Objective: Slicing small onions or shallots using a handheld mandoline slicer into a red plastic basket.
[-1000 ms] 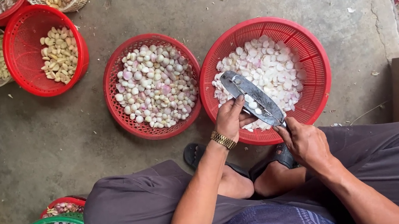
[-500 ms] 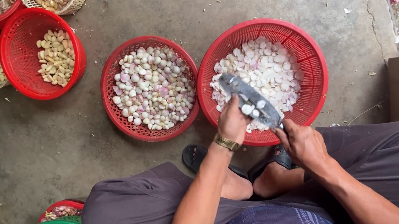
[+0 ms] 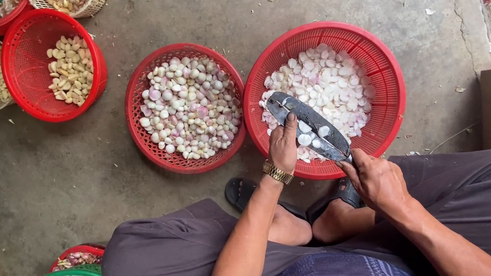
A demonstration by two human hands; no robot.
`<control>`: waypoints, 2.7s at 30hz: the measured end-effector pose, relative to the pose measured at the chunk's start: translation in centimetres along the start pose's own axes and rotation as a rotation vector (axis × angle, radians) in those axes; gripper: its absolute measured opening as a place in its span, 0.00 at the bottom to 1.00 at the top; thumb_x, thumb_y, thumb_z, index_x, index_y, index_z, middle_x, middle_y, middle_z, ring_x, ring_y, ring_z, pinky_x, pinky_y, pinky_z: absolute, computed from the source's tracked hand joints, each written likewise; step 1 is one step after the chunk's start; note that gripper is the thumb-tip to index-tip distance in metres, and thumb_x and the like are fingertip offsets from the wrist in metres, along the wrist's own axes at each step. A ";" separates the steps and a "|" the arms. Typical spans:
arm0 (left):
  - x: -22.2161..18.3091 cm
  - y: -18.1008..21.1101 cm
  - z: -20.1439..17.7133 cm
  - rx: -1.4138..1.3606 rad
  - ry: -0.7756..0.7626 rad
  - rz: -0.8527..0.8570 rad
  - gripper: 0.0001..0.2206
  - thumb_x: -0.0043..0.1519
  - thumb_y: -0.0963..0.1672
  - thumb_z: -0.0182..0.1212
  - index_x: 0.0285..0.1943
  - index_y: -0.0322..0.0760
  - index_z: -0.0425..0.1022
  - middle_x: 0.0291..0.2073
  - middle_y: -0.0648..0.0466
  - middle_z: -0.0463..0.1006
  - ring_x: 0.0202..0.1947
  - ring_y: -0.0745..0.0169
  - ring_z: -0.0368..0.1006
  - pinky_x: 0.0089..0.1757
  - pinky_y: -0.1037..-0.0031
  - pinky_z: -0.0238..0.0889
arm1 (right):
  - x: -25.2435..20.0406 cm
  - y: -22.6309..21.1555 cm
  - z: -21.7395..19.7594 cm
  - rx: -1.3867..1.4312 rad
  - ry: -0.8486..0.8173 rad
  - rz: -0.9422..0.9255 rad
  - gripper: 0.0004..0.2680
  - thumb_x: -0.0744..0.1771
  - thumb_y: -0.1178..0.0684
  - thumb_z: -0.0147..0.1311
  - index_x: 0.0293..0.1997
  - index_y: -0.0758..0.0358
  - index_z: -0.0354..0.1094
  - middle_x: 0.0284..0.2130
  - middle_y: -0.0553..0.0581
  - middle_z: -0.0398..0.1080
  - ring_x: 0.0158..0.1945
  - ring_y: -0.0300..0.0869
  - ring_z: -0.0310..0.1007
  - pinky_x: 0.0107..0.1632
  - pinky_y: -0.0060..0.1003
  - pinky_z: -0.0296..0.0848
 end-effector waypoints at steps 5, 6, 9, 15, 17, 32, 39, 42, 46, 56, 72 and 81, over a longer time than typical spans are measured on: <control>0.0 0.0 0.7 -0.068 0.003 0.003 0.31 0.68 0.61 0.47 0.26 0.34 0.72 0.19 0.51 0.68 0.28 0.58 0.66 0.33 0.69 0.60 | 0.3 0.2 0.0 -0.015 -0.004 0.028 0.15 0.70 0.34 0.45 0.43 0.53 0.66 0.27 0.65 0.75 0.37 0.63 0.79 0.41 0.60 0.76; 0.2 -0.3 1.3 -0.205 -0.025 0.001 0.26 0.70 0.59 0.50 0.26 0.40 0.70 0.20 0.60 0.65 0.27 0.67 0.65 0.31 0.78 0.61 | 0.4 0.5 0.0 -0.011 -0.008 0.049 0.15 0.70 0.33 0.44 0.42 0.53 0.67 0.27 0.65 0.76 0.37 0.64 0.79 0.42 0.60 0.76; -4.1 6.3 2.1 -0.453 -0.125 -0.052 0.15 0.68 0.54 0.55 0.32 0.47 0.69 0.17 0.68 0.60 0.20 0.79 0.69 0.28 0.86 0.69 | 0.5 0.4 -0.7 0.027 -0.014 0.095 0.15 0.70 0.33 0.44 0.44 0.52 0.67 0.27 0.65 0.76 0.38 0.64 0.80 0.42 0.61 0.76; -2.1 2.1 2.7 -0.535 -0.174 -0.050 0.13 0.69 0.50 0.56 0.35 0.43 0.72 0.21 0.58 0.76 0.26 0.71 0.79 0.29 0.84 0.73 | 1.0 -0.3 -1.4 0.010 -0.022 0.116 0.16 0.70 0.32 0.43 0.44 0.52 0.67 0.28 0.66 0.77 0.39 0.64 0.80 0.44 0.61 0.76; -1.8 2.3 2.3 -0.448 -0.143 -0.020 0.13 0.70 0.50 0.56 0.35 0.41 0.74 0.22 0.55 0.77 0.26 0.68 0.80 0.30 0.81 0.74 | 1.1 0.1 -0.9 0.016 -0.026 0.118 0.15 0.70 0.32 0.44 0.45 0.51 0.67 0.29 0.66 0.77 0.39 0.64 0.80 0.44 0.62 0.76; -6.0 10.2 -5.5 0.525 -0.026 0.198 0.18 0.68 0.55 0.49 0.43 0.48 0.82 0.35 0.52 0.84 0.43 0.46 0.81 0.41 0.59 0.74 | 1.4 1.1 -2.0 0.125 -0.040 0.215 0.15 0.71 0.33 0.44 0.48 0.52 0.69 0.29 0.69 0.77 0.42 0.66 0.79 0.47 0.63 0.75; -9.7 17.2 -5.3 0.889 -0.193 0.434 0.23 0.60 0.41 0.64 0.66 0.31 0.70 0.78 0.38 0.45 0.75 0.36 0.45 0.64 0.39 0.51 | 1.8 0.5 -2.2 0.182 -0.008 0.193 0.16 0.71 0.34 0.46 0.49 0.55 0.70 0.30 0.73 0.77 0.44 0.68 0.78 0.46 0.64 0.75; -8.7 7.7 -11.2 1.507 -0.480 0.037 0.32 0.63 0.61 0.51 0.65 0.38 0.72 0.72 0.41 0.61 0.73 0.47 0.56 0.63 0.46 0.55 | 1.3 1.1 -2.5 0.237 -0.039 0.237 0.15 0.71 0.35 0.47 0.48 0.54 0.70 0.30 0.74 0.76 0.45 0.67 0.78 0.48 0.63 0.74; -13.2 0.7 -22.7 1.806 -0.796 -0.649 0.50 0.58 0.70 0.27 0.72 0.33 0.64 0.71 0.42 0.64 0.74 0.46 0.56 0.65 0.50 0.55 | 1.2 0.8 -3.2 0.274 -0.011 0.236 0.14 0.71 0.36 0.49 0.47 0.54 0.71 0.31 0.73 0.76 0.45 0.67 0.78 0.48 0.63 0.74; -14.4 -2.2 -16.3 1.943 -0.695 0.475 0.12 0.59 0.45 0.52 0.28 0.43 0.83 0.25 0.49 0.83 0.27 0.50 0.78 0.29 0.58 0.70 | 0.7 -0.8 -3.6 0.276 0.033 0.122 0.12 0.69 0.41 0.52 0.45 0.58 0.70 0.26 0.68 0.75 0.34 0.61 0.76 0.39 0.55 0.72; -14.0 -5.2 -16.2 1.870 -0.501 0.209 0.09 0.59 0.47 0.58 0.30 0.48 0.83 0.26 0.56 0.83 0.34 0.53 0.81 0.36 0.57 0.72 | 0.2 -0.8 -2.8 0.265 -0.009 0.140 0.14 0.69 0.36 0.50 0.50 0.53 0.71 0.31 0.73 0.77 0.44 0.66 0.78 0.48 0.61 0.75; -8.1 6.8 -4.8 -0.322 -0.198 0.200 0.20 0.69 0.44 0.56 0.64 0.18 0.67 0.56 0.25 0.73 0.59 0.36 0.69 0.56 0.52 0.67 | 0.0 -0.8 -2.2 0.134 0.081 0.000 0.14 0.69 0.36 0.50 0.51 0.52 0.69 0.30 0.67 0.78 0.40 0.62 0.80 0.45 0.58 0.78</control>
Point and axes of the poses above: each hand's wrist, its own x-axis towards the middle knuckle, its own z-axis out of the palm, y = z × x, the point moved 10 cm from there along x, towards the middle knuckle
